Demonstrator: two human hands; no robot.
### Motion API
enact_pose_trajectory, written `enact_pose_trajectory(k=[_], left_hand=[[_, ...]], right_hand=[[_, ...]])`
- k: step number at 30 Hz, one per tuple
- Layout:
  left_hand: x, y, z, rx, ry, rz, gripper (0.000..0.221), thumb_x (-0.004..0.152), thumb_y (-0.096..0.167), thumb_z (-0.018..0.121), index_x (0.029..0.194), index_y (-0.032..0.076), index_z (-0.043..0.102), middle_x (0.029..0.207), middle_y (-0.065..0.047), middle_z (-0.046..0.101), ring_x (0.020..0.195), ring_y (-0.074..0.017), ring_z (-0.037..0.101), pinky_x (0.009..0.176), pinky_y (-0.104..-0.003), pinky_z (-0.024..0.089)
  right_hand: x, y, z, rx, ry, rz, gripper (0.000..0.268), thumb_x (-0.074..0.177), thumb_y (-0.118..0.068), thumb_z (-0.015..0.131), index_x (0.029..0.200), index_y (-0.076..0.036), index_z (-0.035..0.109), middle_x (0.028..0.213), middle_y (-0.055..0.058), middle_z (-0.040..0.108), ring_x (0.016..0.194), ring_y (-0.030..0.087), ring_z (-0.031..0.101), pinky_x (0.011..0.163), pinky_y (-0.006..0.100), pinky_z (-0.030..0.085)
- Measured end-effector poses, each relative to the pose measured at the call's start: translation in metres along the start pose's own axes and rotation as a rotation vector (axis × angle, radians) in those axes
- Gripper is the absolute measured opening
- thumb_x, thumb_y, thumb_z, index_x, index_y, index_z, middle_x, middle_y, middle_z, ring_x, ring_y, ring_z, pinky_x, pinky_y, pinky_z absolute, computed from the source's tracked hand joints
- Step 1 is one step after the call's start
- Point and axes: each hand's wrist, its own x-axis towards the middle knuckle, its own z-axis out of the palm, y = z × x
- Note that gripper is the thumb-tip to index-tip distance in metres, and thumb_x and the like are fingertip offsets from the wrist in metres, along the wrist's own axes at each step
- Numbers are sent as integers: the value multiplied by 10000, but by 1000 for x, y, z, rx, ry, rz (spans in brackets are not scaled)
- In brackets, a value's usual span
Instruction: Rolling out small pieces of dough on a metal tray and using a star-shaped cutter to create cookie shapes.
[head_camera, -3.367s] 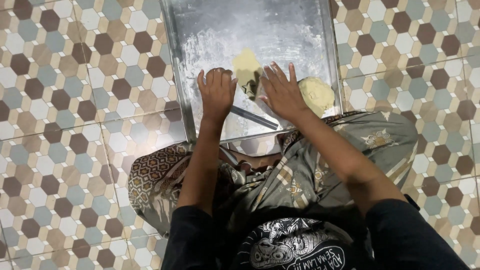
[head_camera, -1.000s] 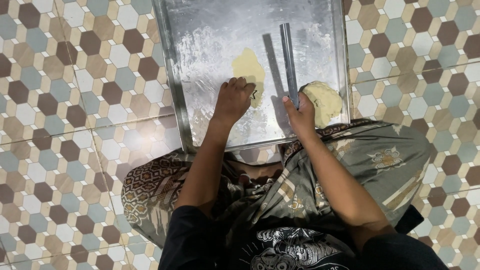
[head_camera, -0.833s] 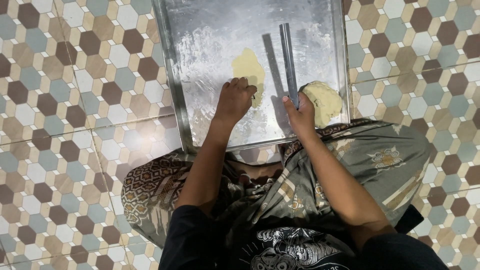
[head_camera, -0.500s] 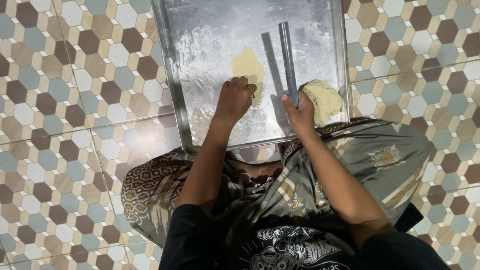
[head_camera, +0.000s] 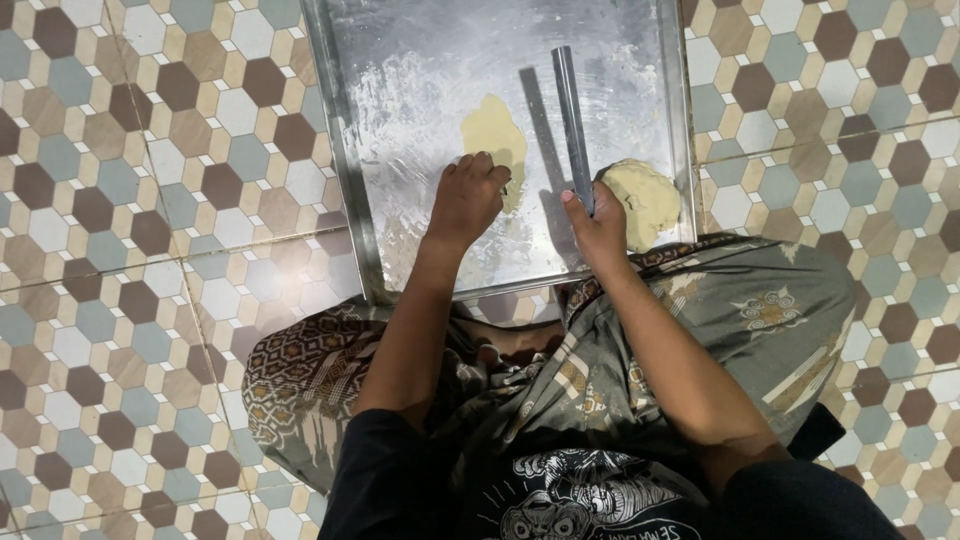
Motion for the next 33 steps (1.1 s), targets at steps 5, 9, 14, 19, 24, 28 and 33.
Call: enact_pose_trajectory(k=[5, 9, 14, 19, 24, 28, 33], left_hand=[[-1, 6, -16, -78, 22, -63, 231, 809, 82, 690, 1016, 178, 719, 871, -29, 576, 848, -241, 637, 733, -403, 529], [0, 4, -26, -30, 71, -53, 233, 808, 98, 703, 1024, 180, 731, 868, -28, 585, 836, -244, 648, 709, -399, 538], [-3, -7, -62, -182, 241, -157, 376, 730, 91, 811, 1077, 200, 715, 895, -27, 619, 846, -288, 651, 740, -431, 540], [-20, -6, -121, -364, 472, -207, 316, 803, 17, 760, 1084, 151, 706, 930, -53, 626, 863, -292, 637, 787, -425, 519], [-52, 16, -167, -404, 642, -208, 200, 870, -32, 729, 993, 82, 620, 976, -95, 592, 935, -323, 623, 847, -445, 493], [-83, 23, -144, -437, 403, -309, 352, 852, 3, 709, 1189, 105, 686, 963, -113, 581, 885, -355, 632, 797, -481, 521], [-85, 29, -121, -363, 201, -337, 353, 816, 76, 727, 1164, 125, 696, 945, -95, 596, 852, -342, 656, 746, -486, 532]], right_hand=[[2, 3, 0, -18, -1, 11, 280, 1000, -282, 698, 804, -155, 545, 555, -16, 496, 507, 102, 468, 511, 247, 343], [2, 3, -1, -20, -1, 11, 276, 1004, -289, 693, 809, -156, 549, 556, -23, 499, 507, 94, 473, 507, 239, 345], [2, 16, -1, -61, -10, 7, 221, 995, -273, 702, 865, -133, 589, 576, 19, 548, 540, 139, 530, 540, 275, 387], [-21, -2, -1, -212, -169, -43, 212, 973, -317, 741, 1024, -125, 667, 663, 83, 616, 632, 226, 603, 611, 365, 457], [-49, -47, 5, -518, -437, -193, 241, 943, -295, 734, 1094, -110, 697, 759, 179, 713, 749, 401, 721, 685, 465, 536], [-49, -39, 21, -674, -618, -390, 283, 935, -288, 693, 1129, -82, 702, 892, 156, 739, 827, 370, 735, 693, 459, 575], [-51, -38, 28, -696, -674, -488, 273, 936, -273, 687, 1121, -73, 709, 921, 134, 722, 859, 361, 725, 690, 461, 576]])
